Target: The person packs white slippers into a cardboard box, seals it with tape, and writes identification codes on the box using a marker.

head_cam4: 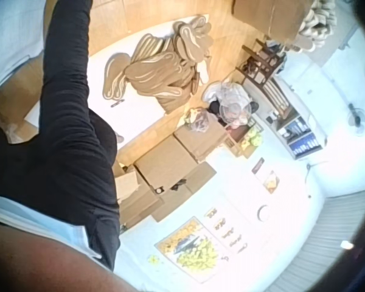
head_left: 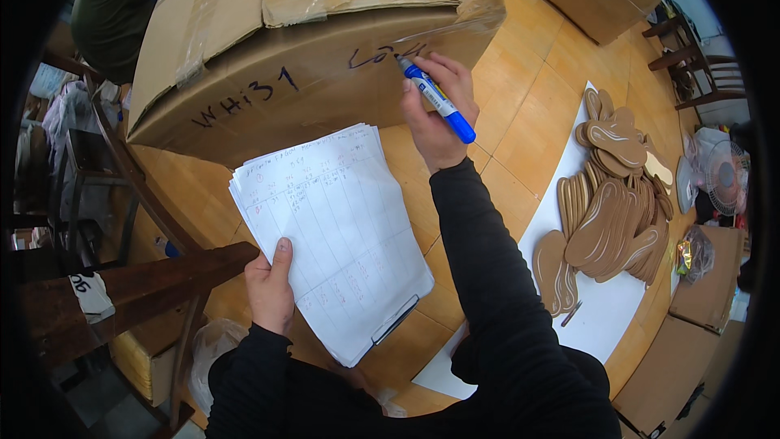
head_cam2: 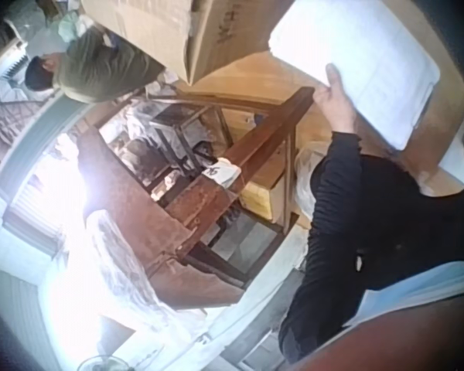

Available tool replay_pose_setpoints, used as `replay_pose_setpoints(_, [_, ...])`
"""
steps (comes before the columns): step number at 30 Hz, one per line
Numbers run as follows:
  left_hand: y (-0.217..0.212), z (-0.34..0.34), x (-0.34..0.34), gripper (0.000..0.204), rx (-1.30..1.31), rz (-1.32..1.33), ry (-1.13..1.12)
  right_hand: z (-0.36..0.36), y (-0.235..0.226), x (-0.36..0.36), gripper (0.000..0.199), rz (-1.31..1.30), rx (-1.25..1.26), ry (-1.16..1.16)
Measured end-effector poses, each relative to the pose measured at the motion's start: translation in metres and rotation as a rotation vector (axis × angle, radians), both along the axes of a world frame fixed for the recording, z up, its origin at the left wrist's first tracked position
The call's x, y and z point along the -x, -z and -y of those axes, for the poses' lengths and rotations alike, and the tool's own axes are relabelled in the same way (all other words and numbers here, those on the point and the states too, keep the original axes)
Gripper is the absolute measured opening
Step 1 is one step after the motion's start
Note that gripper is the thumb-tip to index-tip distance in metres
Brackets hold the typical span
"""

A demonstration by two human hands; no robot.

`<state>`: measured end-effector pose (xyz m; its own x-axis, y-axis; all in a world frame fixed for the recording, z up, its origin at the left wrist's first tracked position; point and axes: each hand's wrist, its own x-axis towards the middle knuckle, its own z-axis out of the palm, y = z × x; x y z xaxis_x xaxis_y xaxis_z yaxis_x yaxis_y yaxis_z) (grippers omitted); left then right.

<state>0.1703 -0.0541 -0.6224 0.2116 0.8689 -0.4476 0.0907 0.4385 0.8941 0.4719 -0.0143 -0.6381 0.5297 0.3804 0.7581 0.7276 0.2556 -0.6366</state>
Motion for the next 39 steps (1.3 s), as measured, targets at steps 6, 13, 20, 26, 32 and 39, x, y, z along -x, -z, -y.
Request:
replay_pose_setpoints(6, [0.000, 0.001, 0.001, 0.038, -0.027, -0.004, 0.003, -0.003, -0.003, -0.004, 0.028, -0.047, -0.034, 0.015])
replay_pose_setpoints(13, [-0.001, -0.001, 0.003, 0.039, -0.010, -0.017, -0.010, -0.003, 0.010, 0.001, 0.030, 0.016, 0.060, 0.062])
replay_pose_setpoints(20, [0.002, 0.000, 0.003, 0.040, 0.025, 0.025, -0.049, 0.016, 0.016, -0.019, 0.025, -0.411, -0.019, 0.036])
replay_pose_setpoints(26, [0.001, -0.001, 0.005, 0.040, 0.046, 0.082, -0.045, 0.020, 0.013, -0.023, 0.027, -0.376, -0.013, 0.008])
replay_pose_setpoints(32, [-0.001, 0.000, 0.004, 0.040, 0.018, 0.061, -0.031, 0.019, 0.011, -0.026, 0.027, -0.431, -0.015, 0.043])
replay_pose_setpoints(39, [-0.001, -0.001, 0.000, 0.040, 0.006, 0.076, -0.034, 0.013, 0.008, -0.027, 0.027, -0.345, 0.001, 0.084])
